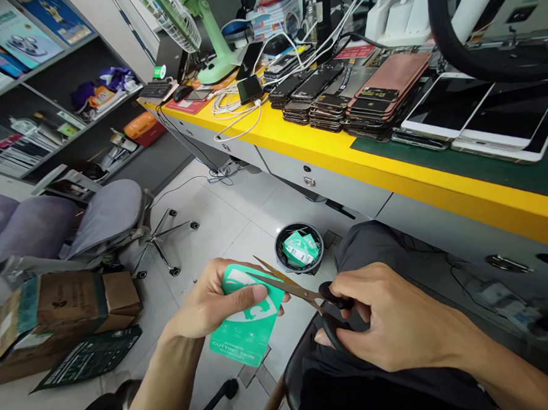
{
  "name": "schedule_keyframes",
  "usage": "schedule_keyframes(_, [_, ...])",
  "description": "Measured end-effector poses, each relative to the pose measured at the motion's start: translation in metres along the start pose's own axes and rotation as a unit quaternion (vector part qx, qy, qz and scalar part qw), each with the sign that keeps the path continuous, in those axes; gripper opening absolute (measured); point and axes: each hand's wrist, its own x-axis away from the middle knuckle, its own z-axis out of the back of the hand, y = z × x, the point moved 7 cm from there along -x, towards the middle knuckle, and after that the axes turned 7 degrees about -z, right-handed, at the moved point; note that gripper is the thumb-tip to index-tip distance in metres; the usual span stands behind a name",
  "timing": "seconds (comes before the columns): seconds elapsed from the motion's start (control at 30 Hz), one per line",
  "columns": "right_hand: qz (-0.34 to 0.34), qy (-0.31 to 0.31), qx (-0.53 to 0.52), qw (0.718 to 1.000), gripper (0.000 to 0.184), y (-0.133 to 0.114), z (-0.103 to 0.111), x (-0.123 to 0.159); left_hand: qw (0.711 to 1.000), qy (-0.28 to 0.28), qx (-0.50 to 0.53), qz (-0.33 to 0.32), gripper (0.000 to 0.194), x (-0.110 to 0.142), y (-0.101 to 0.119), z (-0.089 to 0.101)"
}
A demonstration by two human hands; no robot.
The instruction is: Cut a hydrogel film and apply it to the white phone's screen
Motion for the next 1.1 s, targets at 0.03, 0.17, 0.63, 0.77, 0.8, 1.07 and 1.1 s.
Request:
schedule_keyframes(0.03, [0.001,-0.001,0.000,1.000,0.045,0.000,0.000,0.000,1.000,0.000,-0.001,-0.001,0.024,0.000,0.000,0.000])
schedule_keyframes(0.17, [0.005,0.002,0.001,1.000,0.047,0.000,-0.001,0.001,1.000,0.005,-0.015,-0.001,0.025,0.001,0.000,0.000])
schedule_keyframes(0.63, [0.024,-0.008,-0.018,1.000,0.047,0.000,-0.007,0.000,0.999,0.022,-0.029,0.009,0.026,0.000,0.002,0.000])
schedule_keyframes(0.77, [0.027,-0.009,-0.029,0.999,0.050,0.001,-0.008,0.000,0.999,0.019,-0.037,0.019,0.028,0.001,0.000,0.002])
schedule_keyframes(0.8, [0.026,-0.007,-0.031,0.999,0.050,0.001,-0.008,0.000,0.999,0.017,-0.039,0.021,0.028,0.002,0.000,0.002])
schedule_keyframes(1.07, [0.023,-0.013,-0.042,0.999,0.049,0.006,-0.012,0.001,0.998,0.017,-0.056,0.034,0.029,0.002,0.004,0.005])
schedule_keyframes(1.1, [0.024,-0.014,-0.045,0.999,0.049,0.007,-0.012,0.001,0.998,0.020,-0.053,0.041,0.029,0.002,0.004,0.005])
